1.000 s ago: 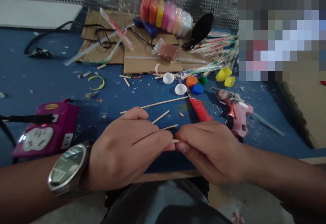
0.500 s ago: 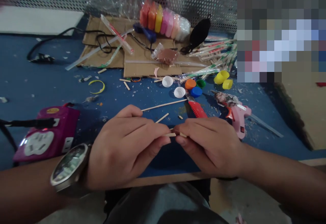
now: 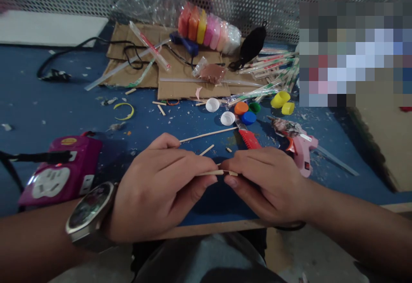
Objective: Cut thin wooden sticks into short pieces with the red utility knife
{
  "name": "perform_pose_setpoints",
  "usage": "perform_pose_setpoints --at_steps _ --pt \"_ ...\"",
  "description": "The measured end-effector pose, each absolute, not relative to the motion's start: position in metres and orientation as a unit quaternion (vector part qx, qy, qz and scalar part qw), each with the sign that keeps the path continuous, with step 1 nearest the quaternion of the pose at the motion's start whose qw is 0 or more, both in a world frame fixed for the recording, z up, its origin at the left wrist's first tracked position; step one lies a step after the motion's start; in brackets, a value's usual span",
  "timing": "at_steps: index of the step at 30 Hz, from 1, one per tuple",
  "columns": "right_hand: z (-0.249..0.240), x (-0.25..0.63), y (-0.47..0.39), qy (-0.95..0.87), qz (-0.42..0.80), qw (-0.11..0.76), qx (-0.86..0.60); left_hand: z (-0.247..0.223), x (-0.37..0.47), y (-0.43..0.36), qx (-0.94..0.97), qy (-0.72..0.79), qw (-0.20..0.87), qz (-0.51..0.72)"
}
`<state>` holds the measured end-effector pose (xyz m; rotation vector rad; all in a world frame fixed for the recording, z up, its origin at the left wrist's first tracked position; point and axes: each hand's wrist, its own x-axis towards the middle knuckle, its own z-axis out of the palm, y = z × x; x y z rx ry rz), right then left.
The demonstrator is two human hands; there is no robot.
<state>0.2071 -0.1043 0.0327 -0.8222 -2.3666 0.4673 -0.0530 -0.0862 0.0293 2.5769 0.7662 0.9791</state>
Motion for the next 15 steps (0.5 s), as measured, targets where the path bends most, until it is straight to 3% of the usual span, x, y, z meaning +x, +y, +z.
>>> perform_pose_setpoints --at_steps 15 --pt "0.0314 0.2005 -0.1038 -0.906 0.198 0.26 -0.269 0.0362 -0.0493 -0.0901 0.857 0.299 0.262 0.329"
